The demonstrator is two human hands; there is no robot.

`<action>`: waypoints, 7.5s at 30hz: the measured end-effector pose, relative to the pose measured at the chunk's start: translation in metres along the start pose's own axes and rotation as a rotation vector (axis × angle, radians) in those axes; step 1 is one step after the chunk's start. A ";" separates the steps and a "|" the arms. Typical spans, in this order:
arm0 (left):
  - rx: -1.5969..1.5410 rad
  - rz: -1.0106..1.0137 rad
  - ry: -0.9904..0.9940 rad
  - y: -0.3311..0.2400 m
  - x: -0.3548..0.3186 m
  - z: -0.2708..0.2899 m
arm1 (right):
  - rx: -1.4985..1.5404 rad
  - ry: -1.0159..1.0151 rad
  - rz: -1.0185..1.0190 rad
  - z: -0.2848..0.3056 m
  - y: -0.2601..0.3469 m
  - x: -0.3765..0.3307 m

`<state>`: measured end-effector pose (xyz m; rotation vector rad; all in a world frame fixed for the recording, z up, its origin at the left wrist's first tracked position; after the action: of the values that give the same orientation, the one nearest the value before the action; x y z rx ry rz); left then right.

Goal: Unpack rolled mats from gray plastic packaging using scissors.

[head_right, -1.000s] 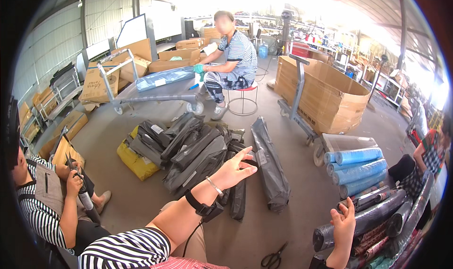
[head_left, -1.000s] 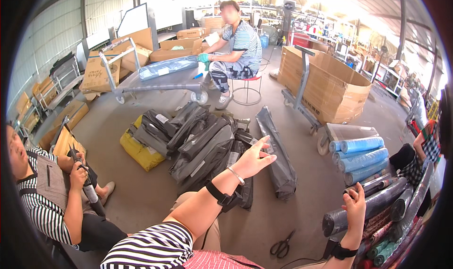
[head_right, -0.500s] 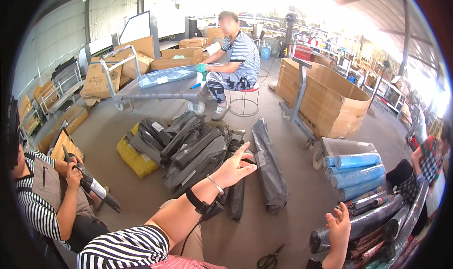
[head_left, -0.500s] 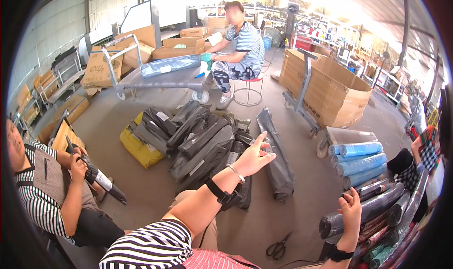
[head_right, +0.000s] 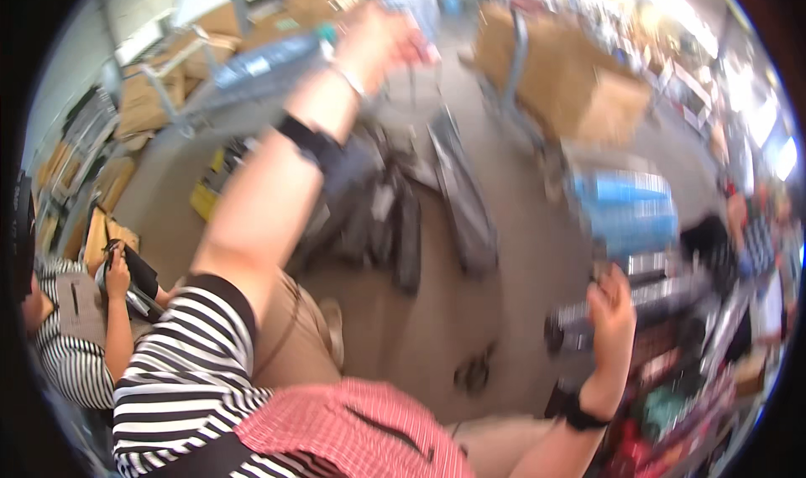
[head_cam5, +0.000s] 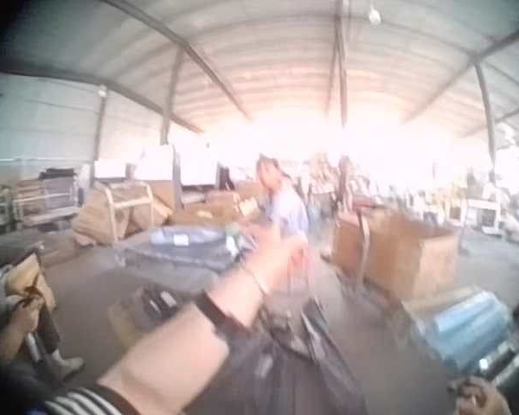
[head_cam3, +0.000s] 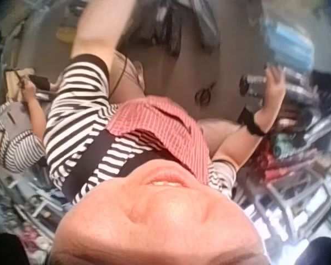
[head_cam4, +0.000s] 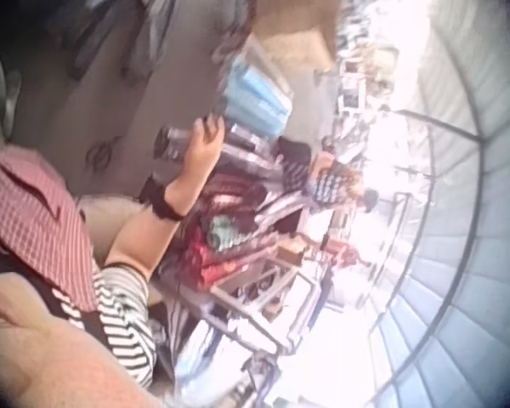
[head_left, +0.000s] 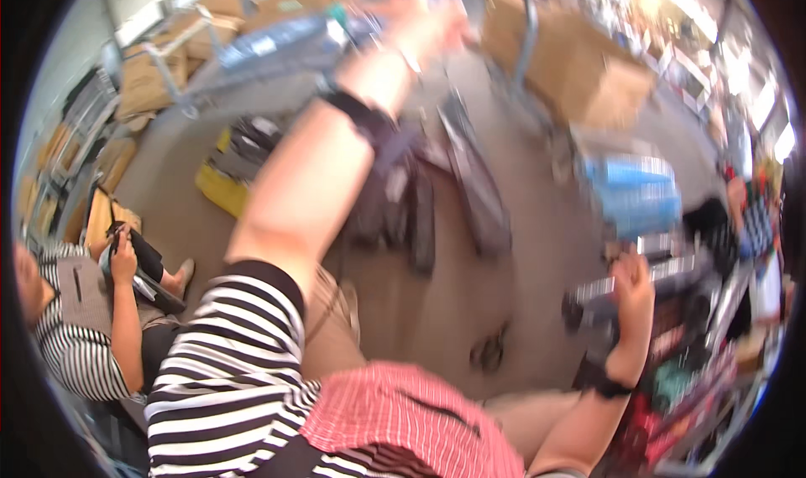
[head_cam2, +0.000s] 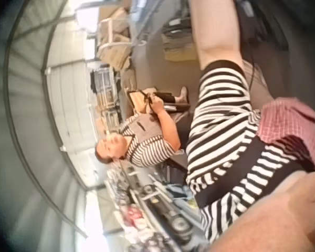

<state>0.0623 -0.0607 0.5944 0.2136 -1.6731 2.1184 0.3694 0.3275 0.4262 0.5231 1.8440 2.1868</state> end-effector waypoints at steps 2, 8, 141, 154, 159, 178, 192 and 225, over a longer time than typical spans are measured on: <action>-0.268 -0.145 -0.004 -0.010 0.000 -0.008 | 0.017 -0.014 -0.016 0.007 -0.004 -0.003; 0.023 0.070 0.190 0.128 -0.084 -0.110 | -0.036 -0.045 -0.092 0.014 -0.012 -0.026; 0.257 -0.441 0.311 -0.222 -0.136 -0.122 | 0.512 -0.221 0.560 -0.064 0.129 -0.078; 0.941 -0.844 0.335 -0.200 -0.226 -0.138 | 0.538 -0.290 0.531 -0.069 0.118 -0.045; 0.988 -1.174 0.122 -0.190 -0.260 -0.156 | 0.473 -0.439 0.635 -0.045 0.147 -0.065; 0.806 -1.066 0.208 -0.192 -0.243 -0.155 | 0.046 -0.304 0.987 -0.069 0.183 -0.089; 1.003 -1.024 0.370 -0.175 -0.212 -0.150 | -0.176 -0.220 0.899 -0.072 0.194 -0.089; 0.029 -0.464 0.483 -0.108 -0.180 -0.169 | -0.114 0.100 0.707 -0.064 0.135 -0.060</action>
<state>0.2932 0.0772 0.5780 0.0766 -1.1762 1.6771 0.4042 0.2224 0.5422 1.2083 1.7369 2.7666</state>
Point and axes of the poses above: each hand's wrist, its own x-axis towards the middle knuckle, its own z-axis out of the back of the hand, y = z × x, the point moved 9 cm from there along x, towards the middle knuckle, and after that the axes turned 15 degrees about x, right-handed, at the moved point
